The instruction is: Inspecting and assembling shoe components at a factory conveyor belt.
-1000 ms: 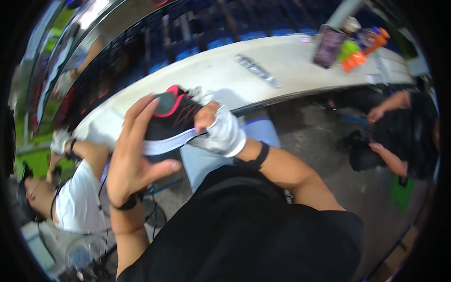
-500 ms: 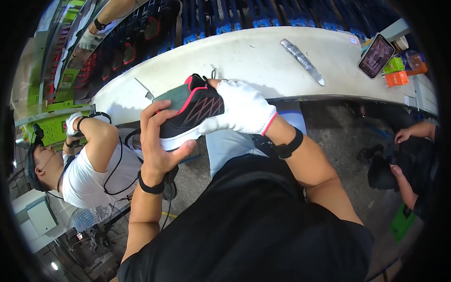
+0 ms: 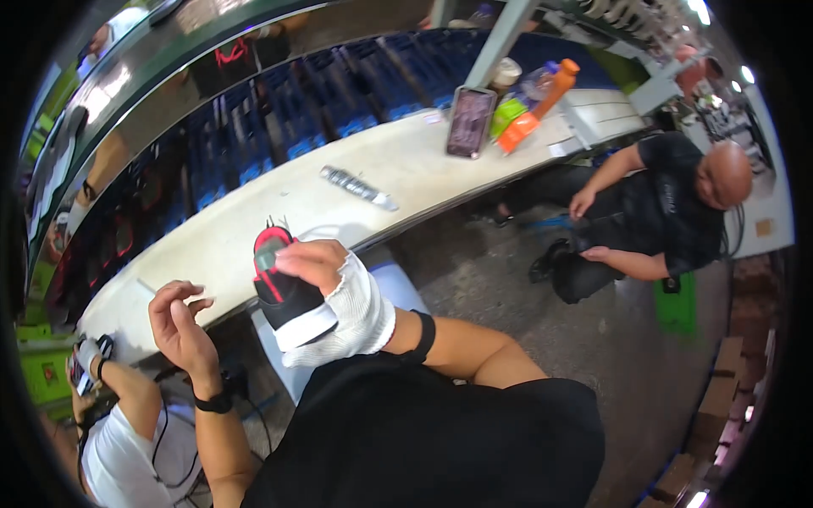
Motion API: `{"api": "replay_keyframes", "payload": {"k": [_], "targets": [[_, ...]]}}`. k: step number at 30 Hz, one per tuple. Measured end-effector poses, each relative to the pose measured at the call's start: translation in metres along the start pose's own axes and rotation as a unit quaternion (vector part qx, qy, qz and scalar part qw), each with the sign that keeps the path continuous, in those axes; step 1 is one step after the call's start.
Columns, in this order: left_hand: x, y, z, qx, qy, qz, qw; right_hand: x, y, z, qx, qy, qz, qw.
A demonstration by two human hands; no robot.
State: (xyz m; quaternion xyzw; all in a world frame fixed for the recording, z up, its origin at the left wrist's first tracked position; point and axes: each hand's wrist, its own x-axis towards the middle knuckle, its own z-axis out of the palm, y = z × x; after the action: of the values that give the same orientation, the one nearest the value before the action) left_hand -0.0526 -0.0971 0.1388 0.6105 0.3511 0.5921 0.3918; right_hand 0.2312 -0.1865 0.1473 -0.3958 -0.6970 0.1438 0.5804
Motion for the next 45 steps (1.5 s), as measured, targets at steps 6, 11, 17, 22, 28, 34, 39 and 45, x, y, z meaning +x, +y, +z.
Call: {"api": "replay_keyframes", "payload": {"k": [6, 11, 17, 22, 28, 34, 39, 45], "targets": [[0.016, -0.129, -0.027, 0.247, 0.017, -0.131, 0.96, -0.017, 0.009, -0.002, 0.111, 0.084, 0.152, 0.979], [-0.01, -0.173, -0.008, 0.363, -0.039, -0.061, 0.929, 0.012, 0.036, -0.007, 0.234, 0.189, 0.174, 0.938], [-0.01, -0.15, -0.004, 0.409, -0.088, -0.02, 0.908, 0.149, -0.001, -0.074, 0.108, 0.184, -0.145, 0.966], [-0.009, -0.153, 0.002, 0.466, -0.109, 0.039, 0.877, 0.348, -0.003, -0.13, -0.191, 0.285, -0.521, 0.782], [-0.013, -0.153, -0.001, 0.479, -0.106, 0.038, 0.871, 0.482, 0.058, -0.127, -0.416, 0.151, -0.08, 0.893], [-0.004, -0.141, 0.007, 0.481, -0.12, 0.069, 0.866, 0.419, 0.129, -0.054, -0.497, 0.12, -0.239, 0.825], [-0.012, -0.142, 0.002, 0.472, -0.095, 0.064, 0.874, 0.366, 0.129, 0.12, -0.364, -0.169, -0.259, 0.879], [-0.015, -0.14, -0.004, 0.472, -0.081, 0.105, 0.871, 0.404, 0.053, 0.258, -0.275, -0.309, -0.153, 0.897]]}}
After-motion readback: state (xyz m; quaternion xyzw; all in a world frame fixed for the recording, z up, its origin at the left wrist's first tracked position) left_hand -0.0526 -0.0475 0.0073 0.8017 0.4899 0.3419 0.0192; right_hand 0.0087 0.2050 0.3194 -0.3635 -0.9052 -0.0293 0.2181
